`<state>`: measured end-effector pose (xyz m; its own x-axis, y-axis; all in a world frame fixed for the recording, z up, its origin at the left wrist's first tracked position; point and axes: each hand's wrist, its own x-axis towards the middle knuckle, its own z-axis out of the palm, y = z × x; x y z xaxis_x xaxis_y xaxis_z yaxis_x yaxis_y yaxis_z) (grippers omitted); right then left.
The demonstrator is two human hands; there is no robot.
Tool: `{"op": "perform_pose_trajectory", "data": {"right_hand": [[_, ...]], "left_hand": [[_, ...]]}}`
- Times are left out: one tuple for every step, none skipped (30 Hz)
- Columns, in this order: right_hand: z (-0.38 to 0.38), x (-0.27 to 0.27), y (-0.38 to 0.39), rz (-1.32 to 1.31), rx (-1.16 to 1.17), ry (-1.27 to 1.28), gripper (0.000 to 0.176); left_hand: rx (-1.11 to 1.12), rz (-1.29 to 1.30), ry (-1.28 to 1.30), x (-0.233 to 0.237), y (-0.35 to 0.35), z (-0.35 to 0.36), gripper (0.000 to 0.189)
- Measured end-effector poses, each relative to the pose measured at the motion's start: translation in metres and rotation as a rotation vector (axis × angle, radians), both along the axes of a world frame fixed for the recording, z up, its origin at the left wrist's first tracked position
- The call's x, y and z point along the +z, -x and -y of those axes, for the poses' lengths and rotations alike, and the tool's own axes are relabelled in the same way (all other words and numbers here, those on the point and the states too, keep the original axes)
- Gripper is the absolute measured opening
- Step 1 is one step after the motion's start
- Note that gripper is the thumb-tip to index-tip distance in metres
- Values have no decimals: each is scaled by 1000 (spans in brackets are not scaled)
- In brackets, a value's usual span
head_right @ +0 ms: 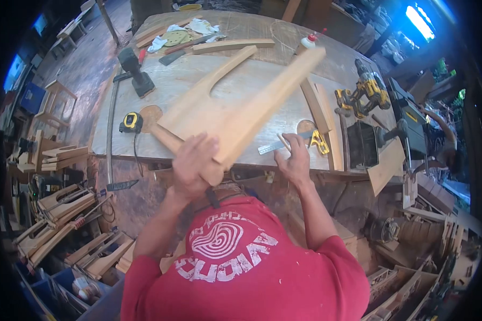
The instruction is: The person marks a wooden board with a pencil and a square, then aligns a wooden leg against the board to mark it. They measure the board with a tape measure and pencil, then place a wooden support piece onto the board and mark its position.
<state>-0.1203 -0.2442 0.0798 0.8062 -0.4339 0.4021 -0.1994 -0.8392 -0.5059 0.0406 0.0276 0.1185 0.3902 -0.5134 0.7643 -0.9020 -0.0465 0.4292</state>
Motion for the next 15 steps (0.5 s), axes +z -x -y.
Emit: {"op": "perform_pose_trajectory", "data": {"right_hand": [[1, 1, 0, 11, -2, 2, 48], [5, -3, 1, -25, -15, 14, 48], [12, -9, 1, -57, -26, 24, 48], [19, -17, 3, -91, -37, 31, 48], [26, -26, 6, -236, -133, -49, 50], [36, -34, 6, -378, -222, -127, 52], [46, -42, 3, -516, -306, -203, 55], [54, -52, 5, -513, -374, -211, 56], [61, -62, 7, -512, -440, -219, 58], [65, -68, 8, -514, -504, -227, 60], [68, -66, 9, -502, -515, -286, 58], [77, -73, 7, -476, -492, -288, 59], [90, -80, 7, -453, -468, -284, 59], [100, -88, 10, -442, -445, -281, 60], [107, -89, 11, -418, -410, -242, 64]], "left_hand": [[-13, -122, 100, 14, -1, 6, 42], [-23, -241, 200, 28, -3, 12, 42], [-32, -357, 297, 43, -6, 14, 42], [26, -449, 307, 64, -7, 12, 41], [87, -541, 314, 81, -8, 8, 39], [195, -641, 316, 88, -13, 3, 37], [306, -734, 322, 93, -21, -2, 36], [308, -774, 428, 90, -30, -7, 38], [311, -812, 534, 81, -41, -11, 40], [314, -850, 643, 72, -49, -19, 41], [338, -905, 678, 63, -53, -26, 46], [362, -963, 717, 54, -54, -32, 50], [389, -1025, 762, 44, -55, -37, 55], [375, -1071, 788, 34, -56, -45, 56], [362, -1116, 814, 25, -58, -53, 56]]}}
